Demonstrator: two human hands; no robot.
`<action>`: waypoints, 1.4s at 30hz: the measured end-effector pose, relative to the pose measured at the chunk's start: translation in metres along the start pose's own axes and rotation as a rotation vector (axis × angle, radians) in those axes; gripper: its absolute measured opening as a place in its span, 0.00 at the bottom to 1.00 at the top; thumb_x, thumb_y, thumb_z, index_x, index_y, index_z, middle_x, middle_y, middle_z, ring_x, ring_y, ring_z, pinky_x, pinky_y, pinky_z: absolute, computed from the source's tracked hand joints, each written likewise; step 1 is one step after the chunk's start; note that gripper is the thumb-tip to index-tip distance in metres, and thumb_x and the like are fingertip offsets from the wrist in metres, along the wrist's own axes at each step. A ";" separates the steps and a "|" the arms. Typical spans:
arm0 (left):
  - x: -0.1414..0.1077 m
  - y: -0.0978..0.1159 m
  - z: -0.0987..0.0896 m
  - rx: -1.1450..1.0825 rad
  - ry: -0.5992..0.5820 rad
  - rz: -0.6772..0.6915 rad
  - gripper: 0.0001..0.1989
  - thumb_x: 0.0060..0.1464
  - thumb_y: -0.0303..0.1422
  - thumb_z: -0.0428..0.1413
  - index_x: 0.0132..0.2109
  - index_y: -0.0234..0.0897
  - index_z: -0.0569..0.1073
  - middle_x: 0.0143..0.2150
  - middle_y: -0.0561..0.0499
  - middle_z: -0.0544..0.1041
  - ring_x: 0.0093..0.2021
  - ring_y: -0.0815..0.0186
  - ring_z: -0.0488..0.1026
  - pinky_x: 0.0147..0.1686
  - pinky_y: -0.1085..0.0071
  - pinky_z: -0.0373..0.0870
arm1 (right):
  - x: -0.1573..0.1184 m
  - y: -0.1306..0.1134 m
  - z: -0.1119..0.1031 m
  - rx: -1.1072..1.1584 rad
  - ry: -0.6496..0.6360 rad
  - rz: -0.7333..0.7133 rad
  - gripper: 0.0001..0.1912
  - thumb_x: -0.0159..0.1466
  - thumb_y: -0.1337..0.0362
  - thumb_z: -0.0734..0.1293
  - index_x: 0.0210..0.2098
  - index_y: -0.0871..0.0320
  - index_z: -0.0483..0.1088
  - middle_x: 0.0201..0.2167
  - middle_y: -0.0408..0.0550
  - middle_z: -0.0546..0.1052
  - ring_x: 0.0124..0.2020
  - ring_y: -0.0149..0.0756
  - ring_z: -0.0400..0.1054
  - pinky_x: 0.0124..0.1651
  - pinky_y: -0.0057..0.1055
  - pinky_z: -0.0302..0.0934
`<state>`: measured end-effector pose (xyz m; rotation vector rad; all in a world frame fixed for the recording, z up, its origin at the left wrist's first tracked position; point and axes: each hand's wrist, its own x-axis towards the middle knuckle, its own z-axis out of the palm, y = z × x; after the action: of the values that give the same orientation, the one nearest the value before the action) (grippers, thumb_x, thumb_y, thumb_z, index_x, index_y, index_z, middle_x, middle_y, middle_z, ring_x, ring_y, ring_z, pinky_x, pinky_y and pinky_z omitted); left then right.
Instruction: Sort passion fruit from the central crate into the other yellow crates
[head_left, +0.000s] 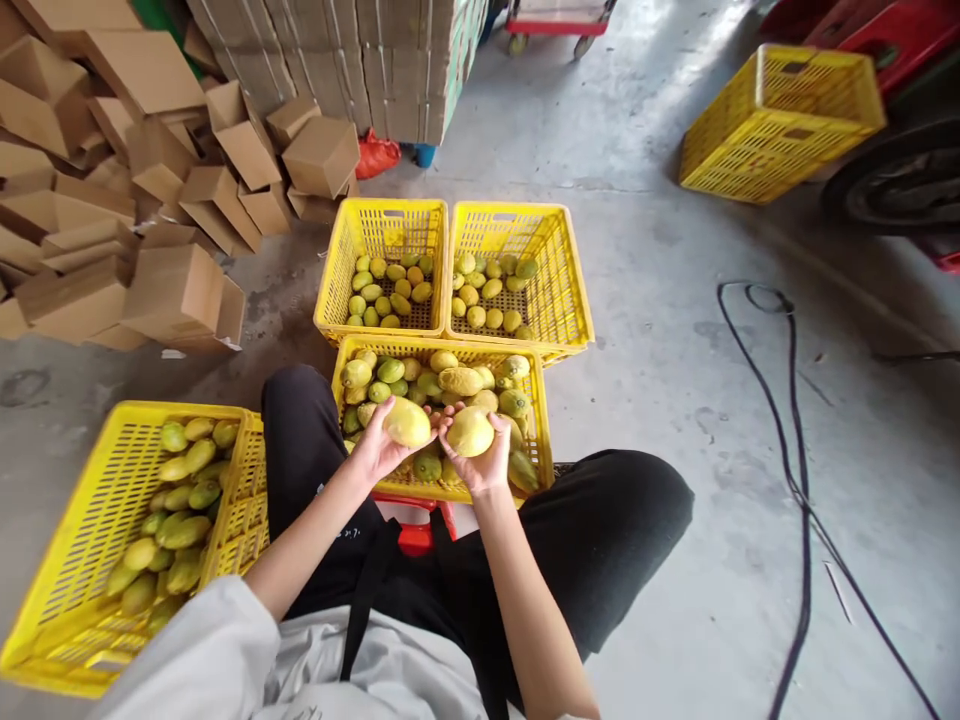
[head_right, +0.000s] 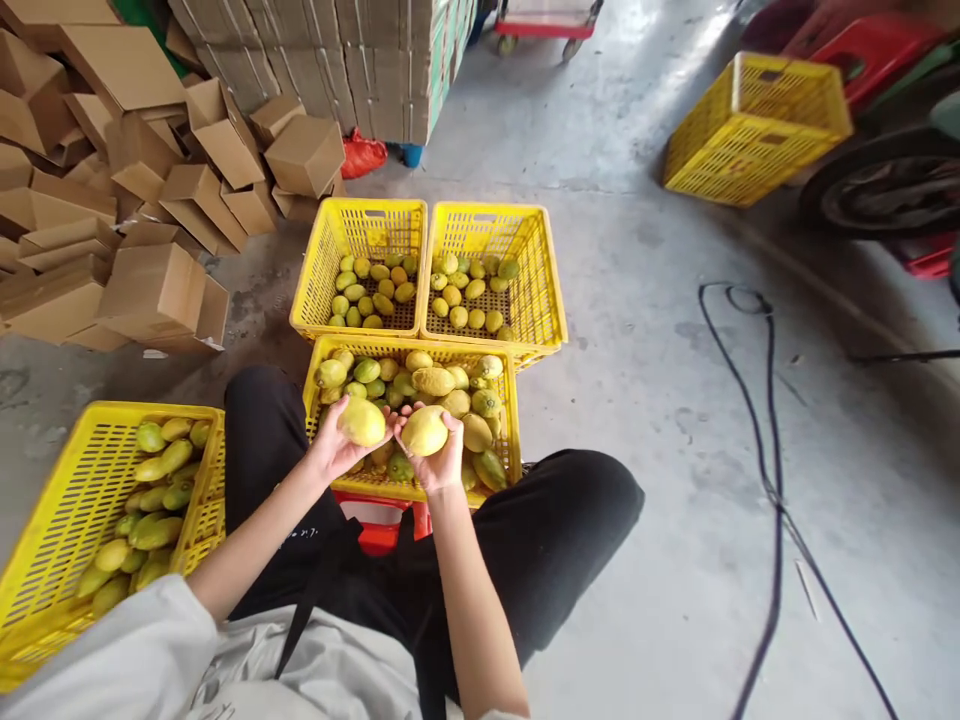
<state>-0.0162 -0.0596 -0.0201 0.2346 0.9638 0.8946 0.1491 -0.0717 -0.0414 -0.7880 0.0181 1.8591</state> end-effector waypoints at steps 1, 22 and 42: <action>-0.012 -0.003 -0.004 -0.124 0.058 -0.018 0.18 0.56 0.46 0.57 0.43 0.35 0.71 0.42 0.43 0.80 0.47 0.58 0.79 0.50 0.60 0.77 | -0.005 0.005 0.003 0.057 0.004 0.027 0.19 0.50 0.53 0.71 0.38 0.55 0.72 0.34 0.45 0.78 0.36 0.36 0.73 0.44 0.35 0.73; -0.027 -0.030 -0.041 -0.091 -0.095 -0.055 0.21 0.56 0.47 0.56 0.49 0.38 0.71 0.39 0.45 0.79 0.35 0.58 0.78 0.32 0.63 0.75 | -0.031 0.023 -0.019 -0.134 0.002 0.020 0.26 0.50 0.46 0.73 0.44 0.53 0.73 0.38 0.48 0.79 0.41 0.45 0.75 0.46 0.44 0.72; -0.024 -0.034 -0.039 -0.321 -0.015 -0.014 0.17 0.61 0.42 0.53 0.50 0.35 0.72 0.37 0.44 0.78 0.29 0.64 0.75 0.25 0.71 0.72 | -0.021 0.042 -0.023 0.083 -0.112 0.117 0.14 0.58 0.56 0.66 0.41 0.58 0.71 0.33 0.49 0.79 0.30 0.38 0.74 0.27 0.31 0.70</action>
<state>-0.0346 -0.1069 -0.0462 -0.0396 0.7935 1.0183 0.1304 -0.1154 -0.0628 -0.6363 0.0712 1.9979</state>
